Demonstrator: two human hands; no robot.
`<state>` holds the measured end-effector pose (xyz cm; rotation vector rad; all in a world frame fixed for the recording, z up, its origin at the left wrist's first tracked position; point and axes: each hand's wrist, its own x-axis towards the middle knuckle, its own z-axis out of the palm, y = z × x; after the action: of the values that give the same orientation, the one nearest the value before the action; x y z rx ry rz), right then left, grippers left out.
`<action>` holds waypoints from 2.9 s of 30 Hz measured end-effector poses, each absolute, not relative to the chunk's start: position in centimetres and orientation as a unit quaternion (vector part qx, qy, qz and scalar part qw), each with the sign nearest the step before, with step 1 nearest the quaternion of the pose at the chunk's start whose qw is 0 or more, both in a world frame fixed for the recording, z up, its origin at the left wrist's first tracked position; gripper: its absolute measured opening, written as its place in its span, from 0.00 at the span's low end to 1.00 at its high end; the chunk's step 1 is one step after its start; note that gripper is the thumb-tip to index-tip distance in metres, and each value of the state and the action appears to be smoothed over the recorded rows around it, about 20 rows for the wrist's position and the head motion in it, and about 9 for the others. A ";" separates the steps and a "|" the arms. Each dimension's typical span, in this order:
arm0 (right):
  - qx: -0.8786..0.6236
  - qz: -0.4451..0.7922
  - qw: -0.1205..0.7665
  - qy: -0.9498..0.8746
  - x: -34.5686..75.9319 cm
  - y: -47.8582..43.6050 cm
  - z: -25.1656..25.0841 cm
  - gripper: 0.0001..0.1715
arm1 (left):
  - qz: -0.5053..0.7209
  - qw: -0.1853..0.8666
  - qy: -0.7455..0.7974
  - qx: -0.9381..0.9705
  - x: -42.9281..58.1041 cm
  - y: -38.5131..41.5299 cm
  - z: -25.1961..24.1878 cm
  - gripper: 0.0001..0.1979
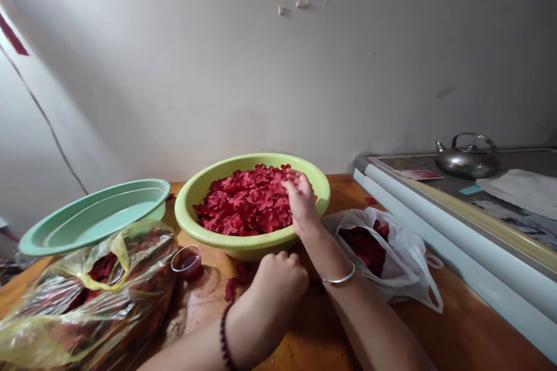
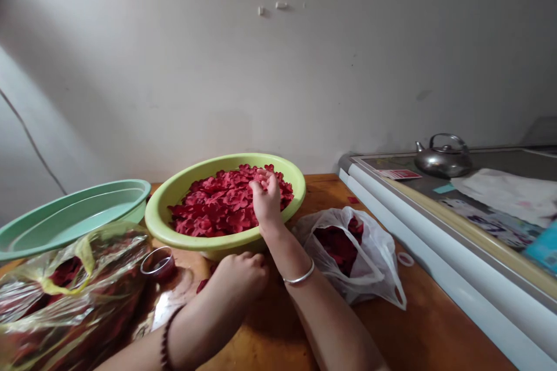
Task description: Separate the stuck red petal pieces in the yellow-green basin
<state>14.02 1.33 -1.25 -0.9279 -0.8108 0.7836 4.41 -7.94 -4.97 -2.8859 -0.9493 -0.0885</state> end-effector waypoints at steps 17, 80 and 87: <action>-0.315 0.479 0.605 -0.553 13.6 0.0 -0.8 0.15 | -0.605 -0.356 -0.328 -0.633 -1.5 -0.1 0.1 0.28; -0.348 0.447 0.659 -0.494 13.5 0.1 -0.6 0.24 | -0.638 -0.252 -0.363 -0.630 -1.0 -0.1 -0.1 0.15; -0.353 0.406 0.657 -0.528 13.5 0.1 -0.9 0.24 | -0.586 -0.329 -0.341 -0.657 -0.6 -0.6 -0.2 0.14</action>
<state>13.48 0.13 -0.93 -0.7999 -1.1955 0.9194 -0.58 -0.57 -0.21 -2.6523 -1.3754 -2.3662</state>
